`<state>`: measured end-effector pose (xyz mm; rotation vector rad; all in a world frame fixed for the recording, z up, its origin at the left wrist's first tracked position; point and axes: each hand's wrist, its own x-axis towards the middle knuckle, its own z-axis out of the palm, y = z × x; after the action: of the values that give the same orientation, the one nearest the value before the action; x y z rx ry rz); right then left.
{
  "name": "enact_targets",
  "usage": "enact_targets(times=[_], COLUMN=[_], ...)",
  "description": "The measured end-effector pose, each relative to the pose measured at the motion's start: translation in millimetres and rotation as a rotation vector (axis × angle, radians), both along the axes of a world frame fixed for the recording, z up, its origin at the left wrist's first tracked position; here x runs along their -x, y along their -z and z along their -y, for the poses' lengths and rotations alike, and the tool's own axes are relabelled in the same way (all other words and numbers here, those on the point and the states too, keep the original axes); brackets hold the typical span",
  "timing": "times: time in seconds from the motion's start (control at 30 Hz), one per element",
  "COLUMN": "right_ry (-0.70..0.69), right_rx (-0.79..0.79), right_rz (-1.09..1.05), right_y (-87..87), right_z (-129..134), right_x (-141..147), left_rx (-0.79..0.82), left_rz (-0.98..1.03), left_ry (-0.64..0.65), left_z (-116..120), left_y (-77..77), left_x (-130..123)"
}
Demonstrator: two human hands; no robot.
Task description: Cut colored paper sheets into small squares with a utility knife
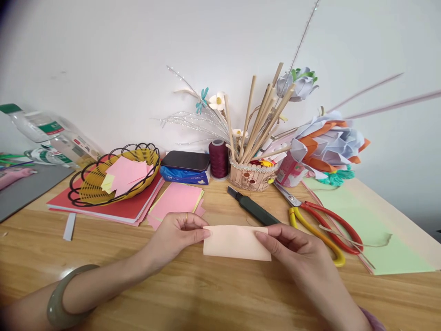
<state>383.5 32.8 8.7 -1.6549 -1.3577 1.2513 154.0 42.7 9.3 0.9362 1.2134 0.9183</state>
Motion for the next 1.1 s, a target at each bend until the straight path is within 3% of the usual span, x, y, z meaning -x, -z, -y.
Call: enact_targets(times=[0.33, 0.53, 0.7, 0.93, 1.1], right_ry=[0.094, -0.025, 0.045, -0.018, -0.049], right_rx=[-0.052, -0.075, -0.159, -0.158, -0.174], right_rz=[-0.014, 0.065, 0.03, 0.025, 0.049], right_y=[-10.3, -2.9, -4.9, -8.5, -9.6], right_z=[6.9, 0.4, 1.5, 0.1, 1.1], right_x=[12.2, 0.3, 3.3, 3.3, 4.0], left_rx=[-0.022, -0.074, -0.128, -0.169, -0.353], left_rz=[0.017, -0.021, -0.065, -0.07, -0.061], left_ry=[-0.025, -0.002, 0.033, 0.066, 0.093], left_z=[0.1, 0.4, -0.1, -1.0, -2.3], left_y=[-0.4, 2.5, 4.8, 2.9, 6.6], left_x=[-0.1, 2.0, 5.2, 7.3, 9.0])
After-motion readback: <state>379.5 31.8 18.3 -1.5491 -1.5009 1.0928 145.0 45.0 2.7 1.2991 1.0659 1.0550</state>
